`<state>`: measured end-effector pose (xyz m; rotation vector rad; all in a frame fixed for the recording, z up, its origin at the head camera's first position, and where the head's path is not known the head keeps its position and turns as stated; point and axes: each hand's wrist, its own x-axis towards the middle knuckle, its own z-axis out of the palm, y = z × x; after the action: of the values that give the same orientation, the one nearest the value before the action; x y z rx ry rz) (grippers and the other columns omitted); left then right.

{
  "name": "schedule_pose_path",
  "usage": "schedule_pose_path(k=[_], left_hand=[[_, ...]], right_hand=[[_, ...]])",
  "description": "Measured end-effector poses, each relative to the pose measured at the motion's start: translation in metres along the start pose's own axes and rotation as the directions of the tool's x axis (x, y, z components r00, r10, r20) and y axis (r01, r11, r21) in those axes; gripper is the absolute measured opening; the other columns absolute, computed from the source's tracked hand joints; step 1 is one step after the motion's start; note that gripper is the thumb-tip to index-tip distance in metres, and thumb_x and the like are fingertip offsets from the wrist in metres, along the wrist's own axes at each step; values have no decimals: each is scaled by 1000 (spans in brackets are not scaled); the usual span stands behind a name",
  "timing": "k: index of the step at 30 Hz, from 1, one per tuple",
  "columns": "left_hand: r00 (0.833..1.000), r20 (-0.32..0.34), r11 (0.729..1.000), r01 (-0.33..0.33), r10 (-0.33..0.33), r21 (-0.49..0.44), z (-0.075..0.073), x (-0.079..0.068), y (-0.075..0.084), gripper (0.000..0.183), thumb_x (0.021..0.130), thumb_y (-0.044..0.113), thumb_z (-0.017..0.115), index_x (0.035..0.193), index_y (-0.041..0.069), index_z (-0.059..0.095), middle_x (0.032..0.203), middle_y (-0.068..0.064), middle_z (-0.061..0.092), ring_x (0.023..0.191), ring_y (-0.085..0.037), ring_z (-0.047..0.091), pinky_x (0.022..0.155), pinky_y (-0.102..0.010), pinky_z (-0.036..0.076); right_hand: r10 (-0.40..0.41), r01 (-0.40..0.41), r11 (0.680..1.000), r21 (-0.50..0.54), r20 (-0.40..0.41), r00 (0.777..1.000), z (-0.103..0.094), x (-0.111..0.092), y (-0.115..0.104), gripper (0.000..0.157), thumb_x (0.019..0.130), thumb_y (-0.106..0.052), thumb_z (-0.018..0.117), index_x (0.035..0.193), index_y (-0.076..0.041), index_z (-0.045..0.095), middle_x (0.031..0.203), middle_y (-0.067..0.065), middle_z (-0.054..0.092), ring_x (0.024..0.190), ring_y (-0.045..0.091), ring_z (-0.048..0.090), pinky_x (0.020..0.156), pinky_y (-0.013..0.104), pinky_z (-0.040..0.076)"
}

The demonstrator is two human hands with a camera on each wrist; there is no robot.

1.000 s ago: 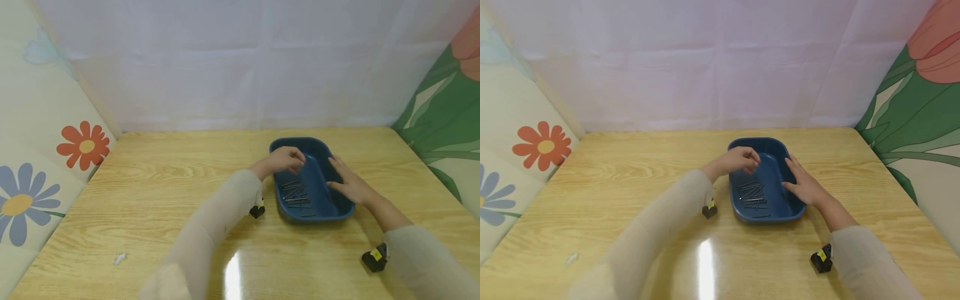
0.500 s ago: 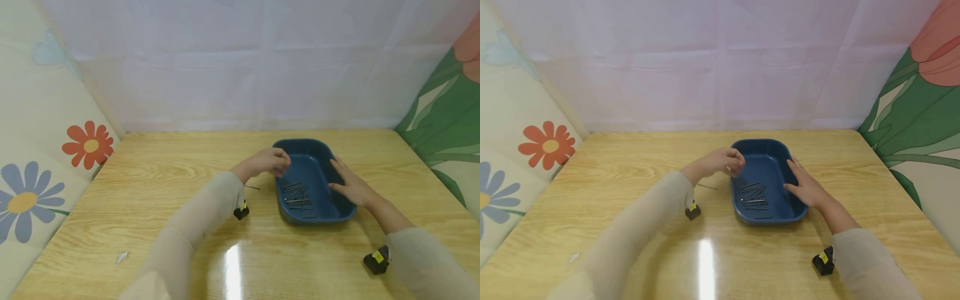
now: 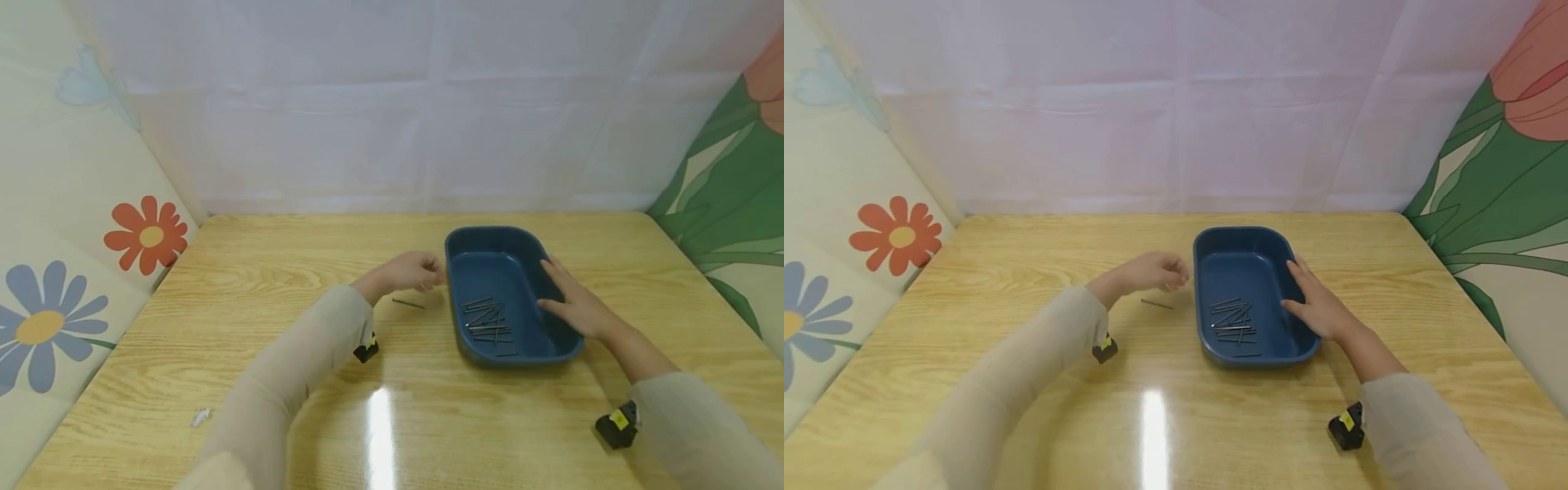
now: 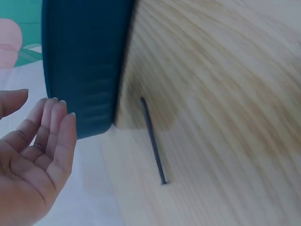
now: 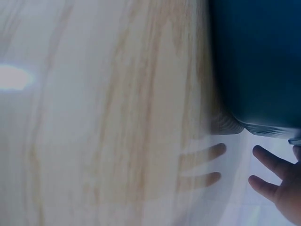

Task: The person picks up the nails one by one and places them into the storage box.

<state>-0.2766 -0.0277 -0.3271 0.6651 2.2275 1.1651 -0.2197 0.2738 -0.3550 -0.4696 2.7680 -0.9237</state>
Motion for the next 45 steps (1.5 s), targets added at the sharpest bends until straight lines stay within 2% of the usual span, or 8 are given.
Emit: schedule_pose_path(k=[4, 9, 15, 18, 22, 27, 38, 45], left_hand=[[1000, 12, 979, -3, 1, 205, 0, -2, -6, 15, 86, 12, 51, 97, 3, 55, 96, -8, 56, 86, -17, 52, 76, -29, 43], [1000, 25, 903, 0, -12, 430, 1, -1, -12, 16, 84, 17, 54, 97, 8, 56, 97, -2, 55, 89, -15, 51, 74, -27, 42], [998, 47, 820, 2, -35, 572, 1, -4, -17, 22, 85, 22, 54, 101, 6, 56, 98, -5, 57, 89, -17, 52, 75, -29, 43], [997, 42, 788, 30, -71, 614, 1, -6, -22, 24, 84, 22, 53, 103, 7, 56, 101, -6, 56, 90, -17, 52, 76, -29, 43], [994, 28, 770, 67, -109, 634, 2, -8, -26, 26, 83, 18, 54, 106, 7, 56, 106, -6, 55, 95, -18, 51, 78, -30, 42], [992, 11, 741, 84, -122, 667, 5, -7, -30, 20, 79, 15, 60, 98, 9, 59, 95, -3, 57, 85, -15, 52, 72, -27, 43], [996, -36, 660, 84, -87, 747, 13, -3, -32, 4, 80, 10, 58, 83, 9, 60, 81, -1, 58, 73, -15, 52, 68, -27, 43], [997, -20, 618, 62, -75, 784, 16, 2, -32, 8, 83, 10, 53, 75, 11, 55, 76, -2, 56, 67, -14, 48, 64, -27, 42]], right_hand=[[-3, 3, 1000, -4, 3, 1000, 0, 1, 0, 72, 88, -19, 46, 137, -3, -4, 140, 14, -18, 123, 43, -7, 90, 64, 5], [-6, 6, 1000, -7, -2, 1000, 0, 2, 1, 72, 88, -18, 47, 137, -2, -3, 140, 14, -17, 123, 43, -6, 90, 63, 5], [-7, 7, 1000, -11, -3, 1000, 0, 1, 0, 71, 88, -18, 46, 137, -1, -3, 140, 15, -17, 123, 43, -6, 91, 62, 4], [-7, 7, 1000, -12, -3, 1000, 0, 1, 0, 71, 88, -18, 46, 137, -1, -3, 140, 15, -17, 123, 42, -6, 91, 62, 4], [-8, 8, 1000, -11, -2, 1000, 0, 1, -1, 71, 88, -18, 47, 137, -1, -3, 140, 15, -16, 123, 42, -6, 91, 62, 5], [-7, 7, 1000, -5, 2, 1000, -1, 0, -1, 71, 89, -18, 46, 137, -2, -4, 140, 15, -17, 123, 42, -7, 91, 63, 4], [-18, 18, 1000, 0, -2, 1000, 1, 1, 1, 71, 88, -17, 46, 137, -1, -3, 140, 17, -16, 123, 42, -7, 91, 63, 5], [-17, 17, 1000, 2, -5, 1000, 1, 1, 2, 70, 89, -18, 46, 137, -2, -4, 140, 15, -17, 123, 43, -7, 90, 63, 5]])
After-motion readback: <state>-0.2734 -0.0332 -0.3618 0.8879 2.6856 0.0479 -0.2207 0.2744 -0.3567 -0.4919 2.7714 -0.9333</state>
